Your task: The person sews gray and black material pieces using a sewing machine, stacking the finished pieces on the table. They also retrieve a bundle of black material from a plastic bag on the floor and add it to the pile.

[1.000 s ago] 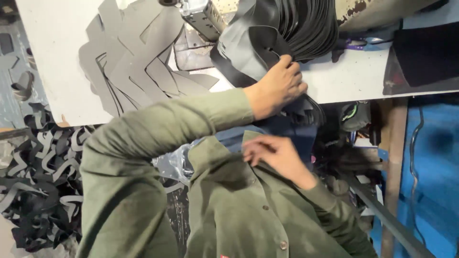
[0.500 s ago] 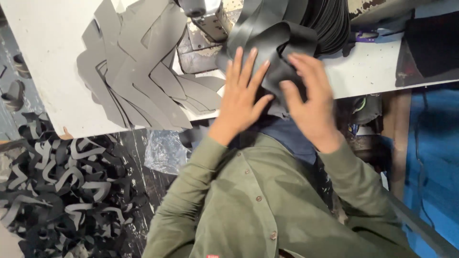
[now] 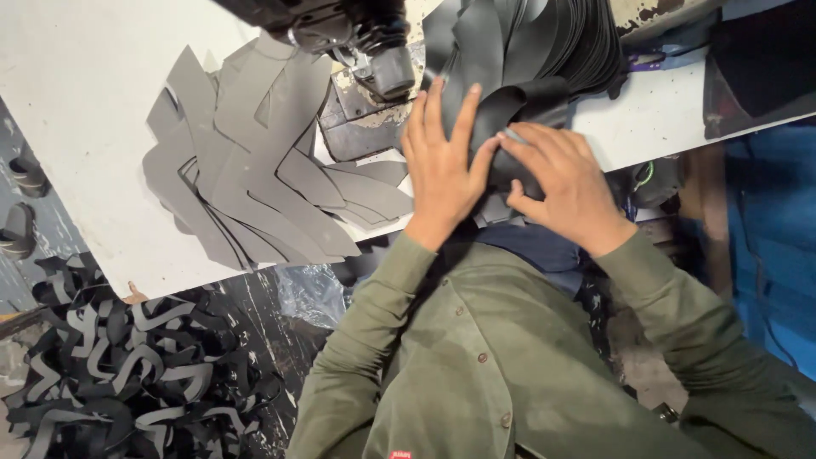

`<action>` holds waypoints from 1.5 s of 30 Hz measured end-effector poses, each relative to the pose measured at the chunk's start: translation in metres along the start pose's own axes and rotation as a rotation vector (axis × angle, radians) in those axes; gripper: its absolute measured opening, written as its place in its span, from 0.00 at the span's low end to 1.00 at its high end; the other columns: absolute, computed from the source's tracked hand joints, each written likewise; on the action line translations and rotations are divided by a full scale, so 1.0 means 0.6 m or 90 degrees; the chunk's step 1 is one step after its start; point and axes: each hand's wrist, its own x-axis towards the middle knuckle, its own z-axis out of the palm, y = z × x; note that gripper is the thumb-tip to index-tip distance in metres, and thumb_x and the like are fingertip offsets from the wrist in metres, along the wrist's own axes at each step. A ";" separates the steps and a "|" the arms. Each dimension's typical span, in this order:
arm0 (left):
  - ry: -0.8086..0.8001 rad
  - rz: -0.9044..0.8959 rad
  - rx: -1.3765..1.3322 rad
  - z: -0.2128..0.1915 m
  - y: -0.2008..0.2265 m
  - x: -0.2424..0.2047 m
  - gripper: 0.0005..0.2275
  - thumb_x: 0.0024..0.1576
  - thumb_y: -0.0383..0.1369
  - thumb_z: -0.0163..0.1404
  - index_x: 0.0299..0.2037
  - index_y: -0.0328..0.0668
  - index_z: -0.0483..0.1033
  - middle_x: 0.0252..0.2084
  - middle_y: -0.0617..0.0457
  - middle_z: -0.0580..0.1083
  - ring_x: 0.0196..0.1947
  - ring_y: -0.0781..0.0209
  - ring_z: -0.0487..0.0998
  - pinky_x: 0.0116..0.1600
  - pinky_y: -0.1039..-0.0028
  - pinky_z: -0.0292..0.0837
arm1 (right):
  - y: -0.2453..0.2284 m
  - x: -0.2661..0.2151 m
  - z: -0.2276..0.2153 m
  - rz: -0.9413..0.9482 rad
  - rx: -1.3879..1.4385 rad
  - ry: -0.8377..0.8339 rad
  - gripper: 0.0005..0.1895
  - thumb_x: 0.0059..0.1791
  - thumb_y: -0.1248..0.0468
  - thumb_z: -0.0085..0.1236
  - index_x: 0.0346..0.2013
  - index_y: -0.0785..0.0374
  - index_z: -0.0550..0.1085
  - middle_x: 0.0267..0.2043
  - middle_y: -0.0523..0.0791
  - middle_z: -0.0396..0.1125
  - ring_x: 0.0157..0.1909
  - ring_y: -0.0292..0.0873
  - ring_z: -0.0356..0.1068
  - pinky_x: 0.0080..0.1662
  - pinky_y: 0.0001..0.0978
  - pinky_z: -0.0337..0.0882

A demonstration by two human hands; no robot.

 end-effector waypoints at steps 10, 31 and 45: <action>0.014 -0.012 0.011 0.038 0.010 -0.051 0.28 0.63 0.46 0.52 0.73 0.53 0.62 0.77 0.37 0.52 0.78 0.34 0.48 0.79 0.40 0.39 | -0.035 -0.010 0.051 0.129 -0.058 0.124 0.24 0.45 0.65 0.56 0.56 0.65 0.71 0.60 0.51 0.68 0.65 0.55 0.67 0.67 0.49 0.61; 0.034 -0.071 -0.099 0.015 0.014 -0.028 0.22 0.64 0.42 0.51 0.69 0.56 0.68 0.76 0.43 0.58 0.79 0.39 0.51 0.80 0.45 0.41 | -0.036 -0.005 0.058 0.093 -0.134 0.221 0.30 0.48 0.52 0.58 0.61 0.65 0.73 0.59 0.51 0.69 0.62 0.54 0.68 0.64 0.50 0.62; -0.004 -0.227 -0.712 -0.047 -0.094 -0.014 0.10 0.64 0.27 0.44 0.50 0.32 0.77 0.39 0.56 0.74 0.39 0.70 0.70 0.47 0.79 0.67 | 0.089 0.012 0.008 0.402 0.186 0.215 0.33 0.57 0.55 0.62 0.70 0.69 0.60 0.65 0.57 0.60 0.56 0.51 0.70 0.54 0.40 0.74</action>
